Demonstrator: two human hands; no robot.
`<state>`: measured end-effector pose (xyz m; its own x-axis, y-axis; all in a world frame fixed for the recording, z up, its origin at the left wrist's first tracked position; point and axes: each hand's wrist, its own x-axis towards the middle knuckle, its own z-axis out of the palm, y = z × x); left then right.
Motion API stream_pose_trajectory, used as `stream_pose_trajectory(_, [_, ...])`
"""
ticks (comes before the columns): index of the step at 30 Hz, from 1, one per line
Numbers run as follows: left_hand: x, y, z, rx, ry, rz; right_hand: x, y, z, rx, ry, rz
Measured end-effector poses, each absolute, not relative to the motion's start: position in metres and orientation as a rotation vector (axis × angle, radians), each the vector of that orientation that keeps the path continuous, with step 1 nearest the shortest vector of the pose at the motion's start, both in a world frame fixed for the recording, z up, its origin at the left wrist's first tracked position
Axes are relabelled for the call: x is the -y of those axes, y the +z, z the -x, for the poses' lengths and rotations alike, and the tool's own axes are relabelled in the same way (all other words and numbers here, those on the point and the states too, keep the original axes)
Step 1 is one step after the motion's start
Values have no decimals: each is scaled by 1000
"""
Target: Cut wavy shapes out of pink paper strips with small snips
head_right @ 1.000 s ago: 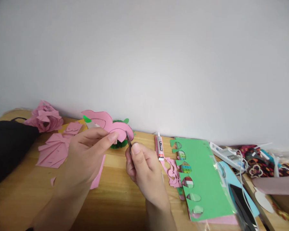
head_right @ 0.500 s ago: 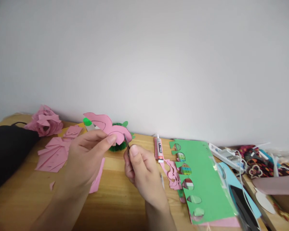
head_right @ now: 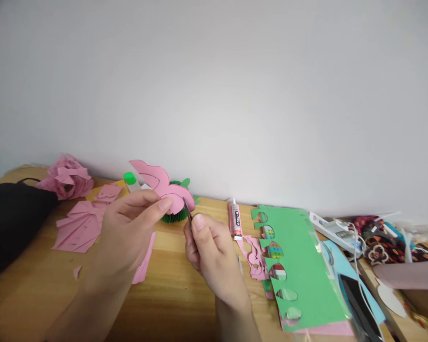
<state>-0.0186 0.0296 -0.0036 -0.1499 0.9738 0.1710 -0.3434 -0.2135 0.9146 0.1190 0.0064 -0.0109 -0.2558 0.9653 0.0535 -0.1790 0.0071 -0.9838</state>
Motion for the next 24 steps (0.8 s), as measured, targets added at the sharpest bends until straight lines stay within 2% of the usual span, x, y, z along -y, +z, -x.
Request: stream_pose_trajectory(24, [-30, -4, 20, -979, 1652, -962, -6, -10, -120, 1313, 1458, 923])
